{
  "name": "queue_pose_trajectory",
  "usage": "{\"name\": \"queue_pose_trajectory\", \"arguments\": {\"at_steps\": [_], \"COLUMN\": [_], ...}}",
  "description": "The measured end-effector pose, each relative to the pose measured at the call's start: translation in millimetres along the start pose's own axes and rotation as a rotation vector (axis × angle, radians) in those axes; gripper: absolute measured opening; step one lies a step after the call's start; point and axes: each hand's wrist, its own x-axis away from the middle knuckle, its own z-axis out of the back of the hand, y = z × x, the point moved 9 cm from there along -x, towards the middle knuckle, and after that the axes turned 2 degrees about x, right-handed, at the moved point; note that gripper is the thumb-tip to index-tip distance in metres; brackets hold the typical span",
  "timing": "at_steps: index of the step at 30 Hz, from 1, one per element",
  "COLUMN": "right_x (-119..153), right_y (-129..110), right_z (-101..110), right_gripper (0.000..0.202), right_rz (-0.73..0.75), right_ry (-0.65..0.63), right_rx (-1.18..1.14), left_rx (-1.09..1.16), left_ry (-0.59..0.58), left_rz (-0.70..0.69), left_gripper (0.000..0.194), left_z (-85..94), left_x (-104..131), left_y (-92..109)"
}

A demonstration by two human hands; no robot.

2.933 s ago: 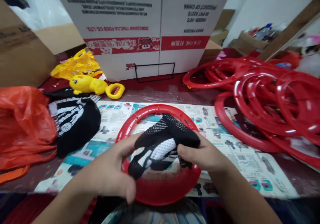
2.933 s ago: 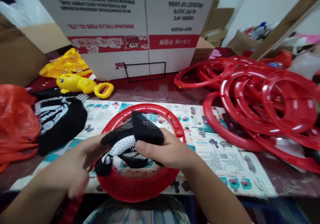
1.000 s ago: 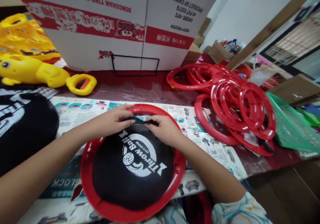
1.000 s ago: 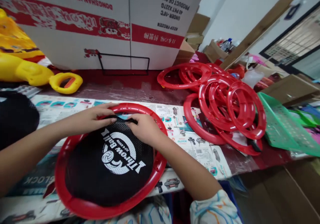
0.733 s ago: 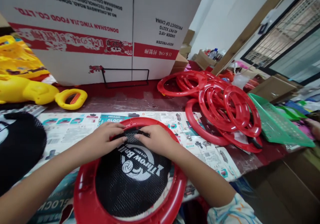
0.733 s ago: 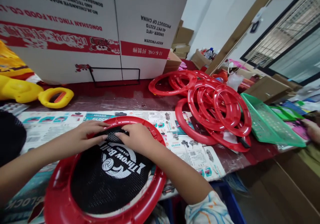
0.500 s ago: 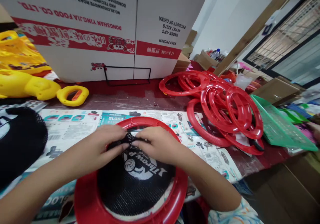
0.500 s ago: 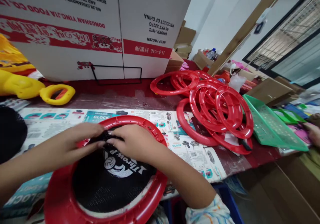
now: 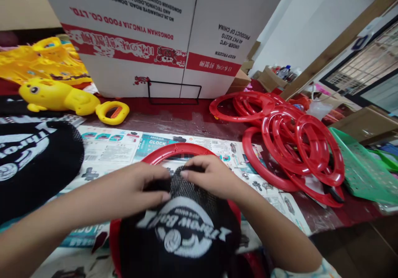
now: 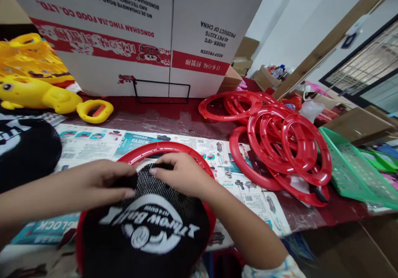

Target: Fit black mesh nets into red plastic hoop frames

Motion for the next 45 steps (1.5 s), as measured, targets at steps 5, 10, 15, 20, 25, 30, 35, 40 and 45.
{"name": "queue_pose_trajectory", "arguments": {"at_steps": [5,10,15,20,25,30,35,40,45], "right_x": [-42,-52,-53,-48,-48,-51,-53,-55,-55], "right_y": [31,28,25,19,18,19,22,23,23], "right_z": [-4,-5,-6,-19,-22,-25,-26,-26,-28], "right_gripper": [0.016,0.014,0.021,0.028,0.035,0.037,0.038,0.039,0.039], "right_rz": [-0.035,0.017,0.133,0.373,0.415,0.401,0.372,0.360,0.344], "right_ry": [0.028,0.080,0.171,0.175,0.205,0.181,0.163,0.168,0.170], "right_rx": [0.102,0.164,0.238,0.479,0.593,0.601,0.614,0.654,0.731], "left_rx": [-0.203,-0.221,-0.090,-0.028,-0.049,-0.092,-0.105,-0.081,-0.082], "left_ry": [0.151,0.251,0.321,0.380,0.413,0.443,0.454,0.466,0.467], "left_rz": [-0.026,-0.065,-0.005,0.006,0.007,0.045,0.091,0.134,0.153], "left_gripper": [0.030,0.032,0.035,0.028,0.026,0.027,0.029,0.031,0.031], "left_z": [24.1,32.1,33.6,33.4,34.8,36.8,37.6,37.2,36.1], "left_x": [-48,-62,-69,-66,-66,-66,-66,-66,-68], "left_y": [-14,-29,-49,-56,-54,-55,-59,-63,-62]}}
